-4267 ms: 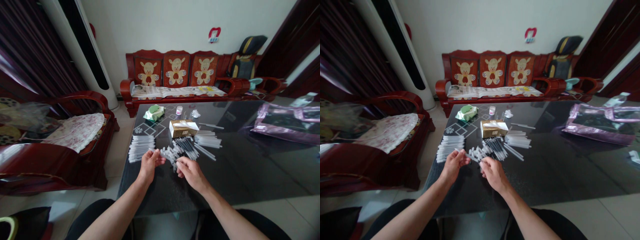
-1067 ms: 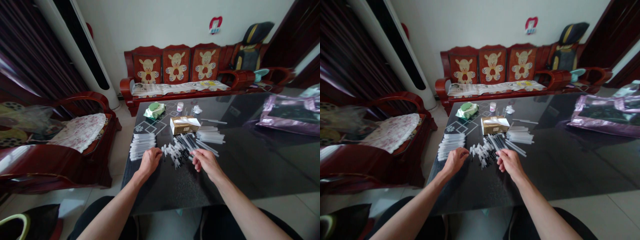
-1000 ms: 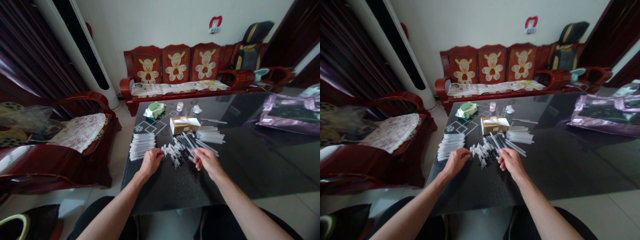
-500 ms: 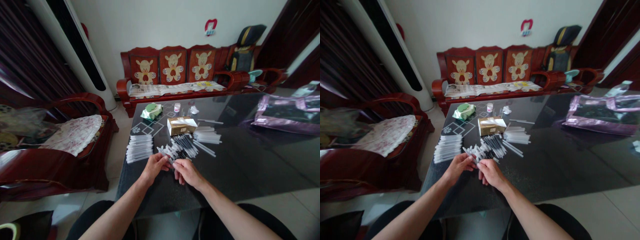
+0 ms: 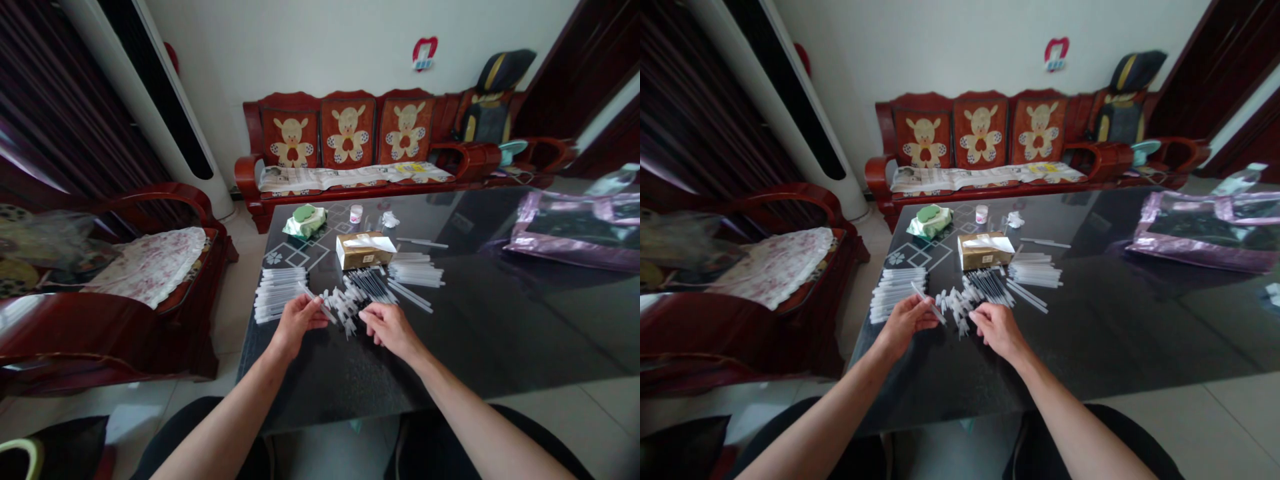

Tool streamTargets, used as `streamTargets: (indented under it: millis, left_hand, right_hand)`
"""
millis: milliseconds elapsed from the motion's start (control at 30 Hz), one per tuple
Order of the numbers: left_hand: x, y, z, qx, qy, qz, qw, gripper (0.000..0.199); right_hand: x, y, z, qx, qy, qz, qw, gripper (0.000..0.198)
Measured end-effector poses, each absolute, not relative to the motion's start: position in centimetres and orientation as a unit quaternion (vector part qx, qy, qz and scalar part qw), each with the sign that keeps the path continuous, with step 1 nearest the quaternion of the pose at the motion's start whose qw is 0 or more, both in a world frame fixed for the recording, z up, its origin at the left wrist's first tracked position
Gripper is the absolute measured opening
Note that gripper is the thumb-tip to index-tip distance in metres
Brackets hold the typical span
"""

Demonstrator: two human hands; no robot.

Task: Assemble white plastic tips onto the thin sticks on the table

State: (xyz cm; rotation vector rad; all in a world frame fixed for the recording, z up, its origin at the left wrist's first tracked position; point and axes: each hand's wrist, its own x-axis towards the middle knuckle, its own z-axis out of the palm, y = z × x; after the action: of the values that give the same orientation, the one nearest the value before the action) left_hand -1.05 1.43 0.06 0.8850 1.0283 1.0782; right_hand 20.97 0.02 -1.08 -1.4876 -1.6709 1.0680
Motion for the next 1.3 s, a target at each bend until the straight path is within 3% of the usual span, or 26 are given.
streamTargets:
  millis: [200, 333, 467, 733, 1033, 1133, 1300]
  left_hand:
    - [1.4, -0.1, -0.4, 0.51, 0.423, 0.412, 0.626, 0.029]
    - [1.6, 0.0, -1.2, 0.652, 0.469, 0.398, 0.443, 0.023]
    - [1.8, 0.1, -1.7, 0.813, 0.414, 0.333, 0.238, 0.027]
    - [2.9, -0.2, -2.6, 0.899, 0.375, 0.205, 0.101, 0.025]
    - [3.1, -0.3, -2.1, 0.883, 0.388, 0.226, 0.137, 0.015]
    - [2.0, 0.2, -1.1, 0.81, 0.422, 0.335, 0.232, 0.014]
    - [-1.0, 2.1, 0.1, 0.589, 0.44, 0.475, 0.484, 0.019]
  right_hand:
    - [18.3, -1.6, -0.5, -0.469, -0.628, 0.543, 0.301, 0.03]
    - [19.5, -0.6, -0.9, -0.531, -0.606, 0.5, 0.318, 0.031]
    - [21.1, 0.5, -1.0, -0.578, -0.591, 0.425, 0.37, 0.032]
    - [21.0, 0.3, -0.8, -0.567, -0.602, 0.423, 0.369, 0.032]
    - [20.9, 0.3, -0.7, -0.56, -0.608, 0.432, 0.36, 0.033]
    - [21.0, 0.2, -0.5, -0.551, -0.612, 0.437, 0.361, 0.036]
    - [21.0, -0.1, 0.2, -0.529, -0.624, 0.435, 0.376, 0.035]
